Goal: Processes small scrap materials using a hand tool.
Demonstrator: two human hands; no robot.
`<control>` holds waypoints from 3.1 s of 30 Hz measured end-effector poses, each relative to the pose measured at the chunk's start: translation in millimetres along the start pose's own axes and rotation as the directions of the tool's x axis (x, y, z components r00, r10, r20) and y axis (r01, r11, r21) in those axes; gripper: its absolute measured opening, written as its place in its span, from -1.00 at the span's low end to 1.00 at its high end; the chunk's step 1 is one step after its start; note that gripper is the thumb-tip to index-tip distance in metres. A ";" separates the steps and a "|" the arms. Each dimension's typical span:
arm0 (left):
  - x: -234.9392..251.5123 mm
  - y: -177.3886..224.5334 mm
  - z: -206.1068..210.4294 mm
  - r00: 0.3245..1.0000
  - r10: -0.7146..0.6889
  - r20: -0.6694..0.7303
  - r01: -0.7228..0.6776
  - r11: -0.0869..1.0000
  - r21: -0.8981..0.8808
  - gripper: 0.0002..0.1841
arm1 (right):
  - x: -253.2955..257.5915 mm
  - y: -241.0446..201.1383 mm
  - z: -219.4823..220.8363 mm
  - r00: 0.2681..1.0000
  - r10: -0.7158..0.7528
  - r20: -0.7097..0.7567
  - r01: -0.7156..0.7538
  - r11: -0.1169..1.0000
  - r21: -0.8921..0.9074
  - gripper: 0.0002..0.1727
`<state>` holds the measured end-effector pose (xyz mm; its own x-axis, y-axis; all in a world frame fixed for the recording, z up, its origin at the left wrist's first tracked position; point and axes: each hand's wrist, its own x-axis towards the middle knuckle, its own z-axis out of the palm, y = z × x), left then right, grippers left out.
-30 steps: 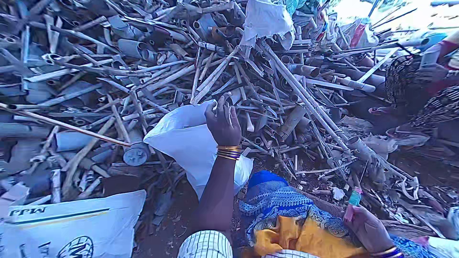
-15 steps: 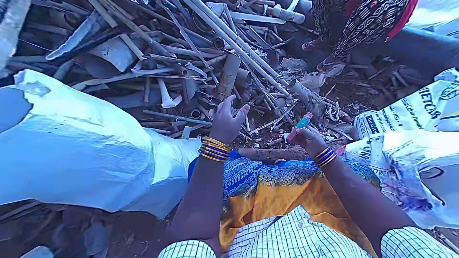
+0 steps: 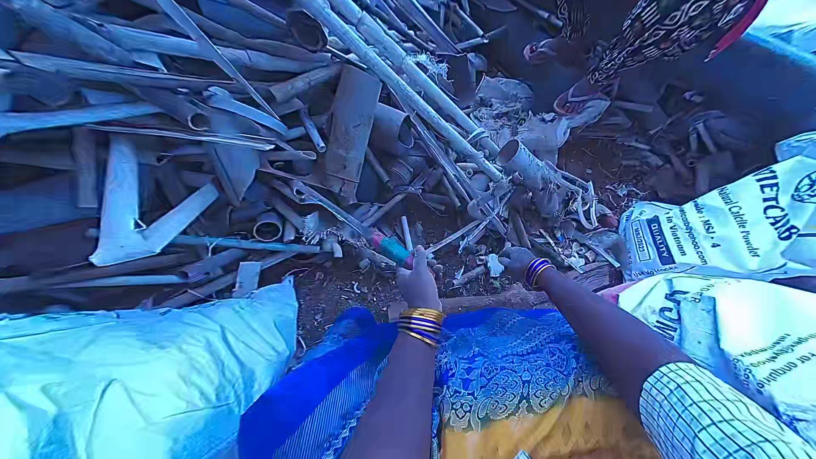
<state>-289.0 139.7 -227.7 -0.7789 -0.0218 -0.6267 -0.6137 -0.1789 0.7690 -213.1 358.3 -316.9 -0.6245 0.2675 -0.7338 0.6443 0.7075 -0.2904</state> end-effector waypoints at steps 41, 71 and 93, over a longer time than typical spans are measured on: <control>-88.7 -10.7 -51.2 0.597 -0.063 0.799 -0.585 0.647 0.489 -0.56 | -188.5 -51.7 78.7 0.684 -0.320 -0.655 0.721 0.163 0.673 -0.10; -165.0 127.7 -285.8 0.163 0.984 0.066 -0.969 0.172 -0.180 -0.70 | -190.6 6.4 114.3 0.719 0.523 -0.458 0.533 0.009 0.846 -0.46; -130.4 290.4 -352.6 0.336 0.941 -0.048 -0.326 0.164 0.931 -0.47 | -197.8 4.7 110.5 0.768 0.479 -0.426 0.423 0.119 0.898 -0.53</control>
<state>-320.2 -256.3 32.9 -0.8328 -0.2230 0.5067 0.0331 0.8936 0.4477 -37.7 236.4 -241.0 -0.3589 0.8225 -0.4412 0.2090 -0.3898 -0.8969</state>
